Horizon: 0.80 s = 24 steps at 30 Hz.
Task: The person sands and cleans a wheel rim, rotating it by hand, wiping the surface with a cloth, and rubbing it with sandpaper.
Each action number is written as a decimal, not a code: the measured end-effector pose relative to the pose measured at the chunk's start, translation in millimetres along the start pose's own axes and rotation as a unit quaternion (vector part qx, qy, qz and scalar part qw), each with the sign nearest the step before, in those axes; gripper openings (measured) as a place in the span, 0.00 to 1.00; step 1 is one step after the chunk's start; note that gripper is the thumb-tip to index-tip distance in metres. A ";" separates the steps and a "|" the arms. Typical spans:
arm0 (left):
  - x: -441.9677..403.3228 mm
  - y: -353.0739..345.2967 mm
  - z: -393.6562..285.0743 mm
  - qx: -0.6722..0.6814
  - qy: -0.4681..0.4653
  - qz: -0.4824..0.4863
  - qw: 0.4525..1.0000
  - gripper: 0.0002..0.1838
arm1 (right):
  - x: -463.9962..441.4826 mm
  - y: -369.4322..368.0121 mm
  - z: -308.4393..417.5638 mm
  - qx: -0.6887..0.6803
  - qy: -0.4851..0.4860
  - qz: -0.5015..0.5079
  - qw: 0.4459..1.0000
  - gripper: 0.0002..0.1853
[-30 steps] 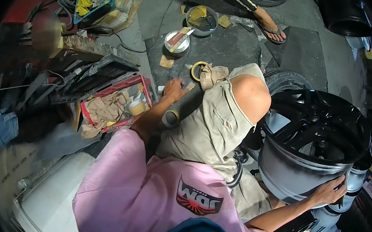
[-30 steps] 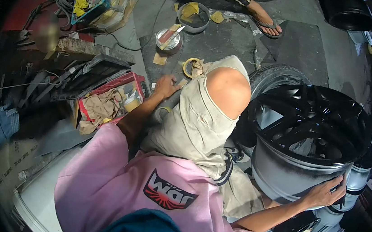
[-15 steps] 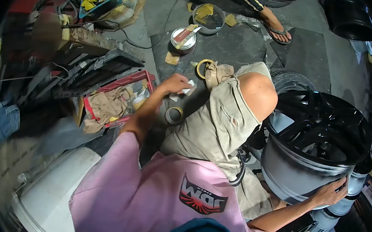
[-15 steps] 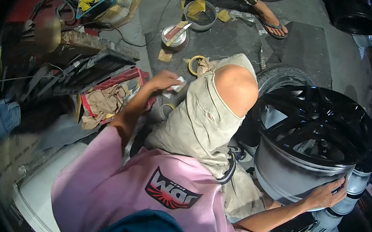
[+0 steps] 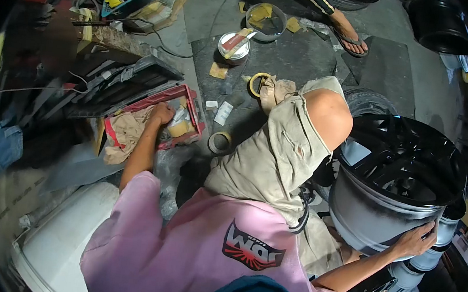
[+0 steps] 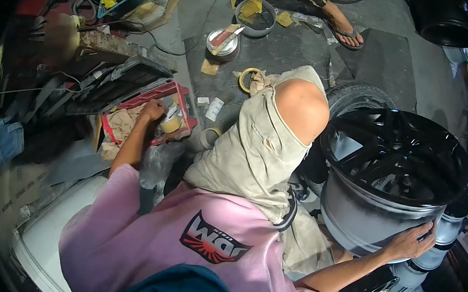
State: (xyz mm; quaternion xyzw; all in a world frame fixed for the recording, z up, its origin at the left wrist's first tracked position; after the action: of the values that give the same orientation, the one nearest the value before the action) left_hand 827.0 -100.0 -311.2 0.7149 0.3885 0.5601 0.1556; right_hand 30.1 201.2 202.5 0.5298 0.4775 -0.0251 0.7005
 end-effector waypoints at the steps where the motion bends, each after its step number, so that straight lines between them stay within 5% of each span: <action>1: 3.2 1.8 2.6 -0.020 0.064 -0.077 0.995 0.17 | -0.5 -0.1 0.2 0.001 0.003 0.001 1.000 0.20; 4: 4.4 -20.2 -41.9 -0.156 -0.053 -0.057 0.985 0.17 | -1.1 -1.2 1.7 0.006 0.003 0.001 1.000 0.20; 10: -18.5 -60.8 -28.9 -0.176 -0.005 -0.048 0.983 0.20 | -1.1 -0.9 1.3 0.003 -0.006 -0.003 1.000 0.20; 12: -19.7 -45.8 -11.0 -0.016 0.019 -0.182 0.983 0.21 | -0.2 0.2 0.9 -0.001 -0.008 -0.002 1.000 0.20; 16: 5.1 -3.7 -16.3 0.016 0.018 -0.169 0.985 0.21 | -1.2 0.4 4.4 0.010 -0.003 0.000 1.000 0.19; 19: 34.8 28.0 -13.5 0.129 0.015 -0.247 0.960 0.15 | -1.8 0.6 3.9 0.016 -0.006 0.002 1.000 0.19; 24: 55.2 59.6 -11.6 0.101 0.023 -0.299 0.949 0.13 | -1.5 2.7 6.5 0.001 0.007 -0.005 1.000 0.18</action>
State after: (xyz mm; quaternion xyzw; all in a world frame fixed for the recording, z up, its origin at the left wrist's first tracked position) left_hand 842.9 -100.9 -230.7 0.5644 0.6425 0.4624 0.2342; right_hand 34.9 196.7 205.4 0.5287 0.4849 -0.0253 0.6962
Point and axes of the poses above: each hand's wrist, its own x-axis away from the middle knuckle, its own y-axis out of the back of the hand, z = x × y, the point moved 8 cm from there along -x, towards the middle knuckle, and after that the axes turned 4 degrees about x, right-handed, at the moved point
